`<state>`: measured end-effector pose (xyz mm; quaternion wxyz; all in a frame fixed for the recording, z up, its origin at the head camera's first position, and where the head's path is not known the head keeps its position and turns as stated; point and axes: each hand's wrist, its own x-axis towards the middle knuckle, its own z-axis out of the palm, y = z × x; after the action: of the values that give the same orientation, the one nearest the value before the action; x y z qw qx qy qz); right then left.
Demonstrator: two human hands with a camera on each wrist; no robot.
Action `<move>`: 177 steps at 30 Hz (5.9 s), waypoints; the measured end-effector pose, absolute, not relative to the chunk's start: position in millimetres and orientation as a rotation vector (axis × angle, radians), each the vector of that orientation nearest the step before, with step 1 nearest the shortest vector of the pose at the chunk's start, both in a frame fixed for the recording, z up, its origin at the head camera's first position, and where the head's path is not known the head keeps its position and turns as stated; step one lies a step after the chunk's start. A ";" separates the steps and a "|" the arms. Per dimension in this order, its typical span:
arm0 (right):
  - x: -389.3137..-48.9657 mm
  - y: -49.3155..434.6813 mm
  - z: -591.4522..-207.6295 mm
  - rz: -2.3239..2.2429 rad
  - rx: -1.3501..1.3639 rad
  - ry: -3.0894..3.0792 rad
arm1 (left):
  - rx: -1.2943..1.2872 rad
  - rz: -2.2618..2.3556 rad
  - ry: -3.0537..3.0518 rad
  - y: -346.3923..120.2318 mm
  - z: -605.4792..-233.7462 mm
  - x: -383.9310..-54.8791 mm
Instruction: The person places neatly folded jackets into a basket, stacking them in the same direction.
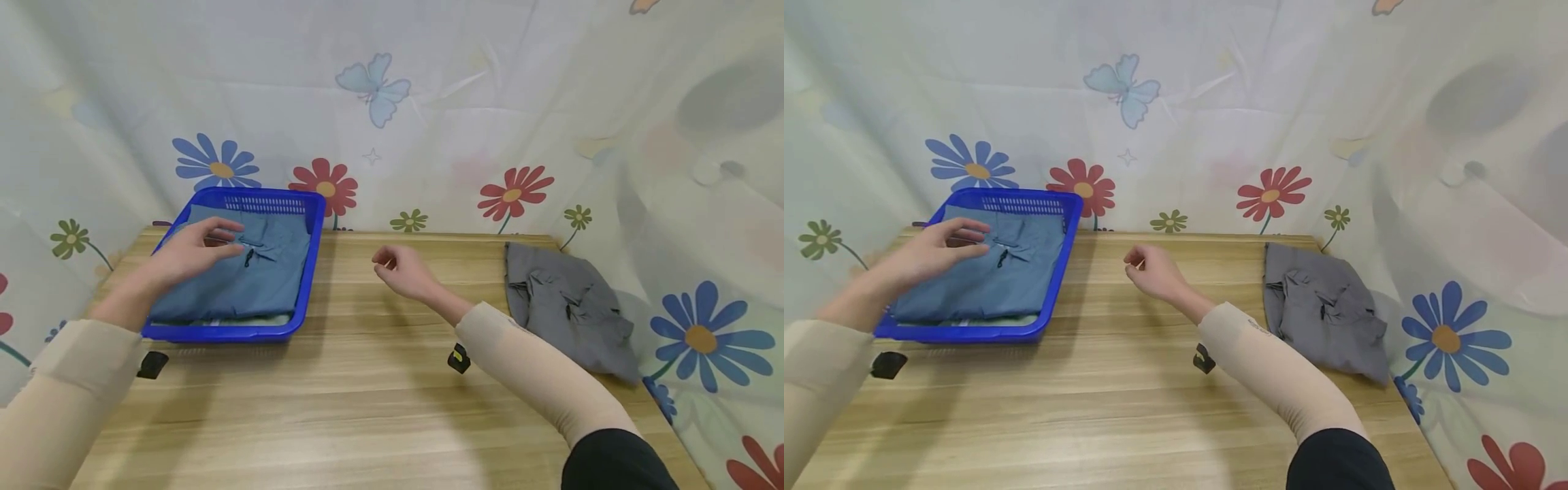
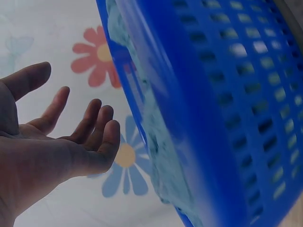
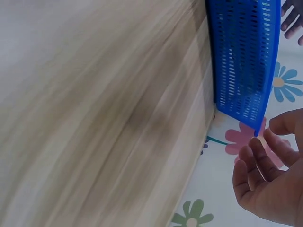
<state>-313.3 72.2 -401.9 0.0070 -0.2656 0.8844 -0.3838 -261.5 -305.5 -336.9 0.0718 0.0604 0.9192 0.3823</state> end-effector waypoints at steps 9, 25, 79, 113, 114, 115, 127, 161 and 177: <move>-305.2 99.4 -414.7 -1.196 -0.806 2.807 | 0.287 1.173 2.732 -274.3 -337.6 -254.7; -302.8 155.3 -424.4 -1.151 -0.758 2.976 | 0.394 1.126 2.767 -221.0 -347.3 -248.3; -291.4 353.3 -454.8 -0.669 -0.063 3.066 | 0.956 1.113 2.502 -116.5 -414.6 -194.7; -299.5 256.2 -457.2 -0.708 -0.464 3.013 | 0.571 1.297 2.462 -91.8 -448.0 -225.6; -299.8 252.9 -457.5 -0.710 -0.476 3.013 | 0.557 1.296 2.465 -91.2 -448.5 -226.7; -300.0 249.6 -457.7 -0.712 -0.485 3.011 | 0.550 1.299 2.468 -90.7 -449.2 -228.0; -301.6 212.4 -460.3 -0.684 -0.606 2.999 | 0.419 1.319 2.530 -85.0 -455.0 -242.0; -295.0 176.5 -447.6 -1.202 -0.773 2.759 | 0.346 1.240 2.676 -81.3 -445.3 -272.1; -292.6 243.6 -434.3 -1.035 -0.562 2.510 | 0.271 1.149 2.686 -77.7 -442.1 -284.4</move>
<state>-292.6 243.6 -434.3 0.1837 -0.1993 0.8899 -0.3668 -284.4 -77.7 -442.1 0.1034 0.0920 0.9106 0.3895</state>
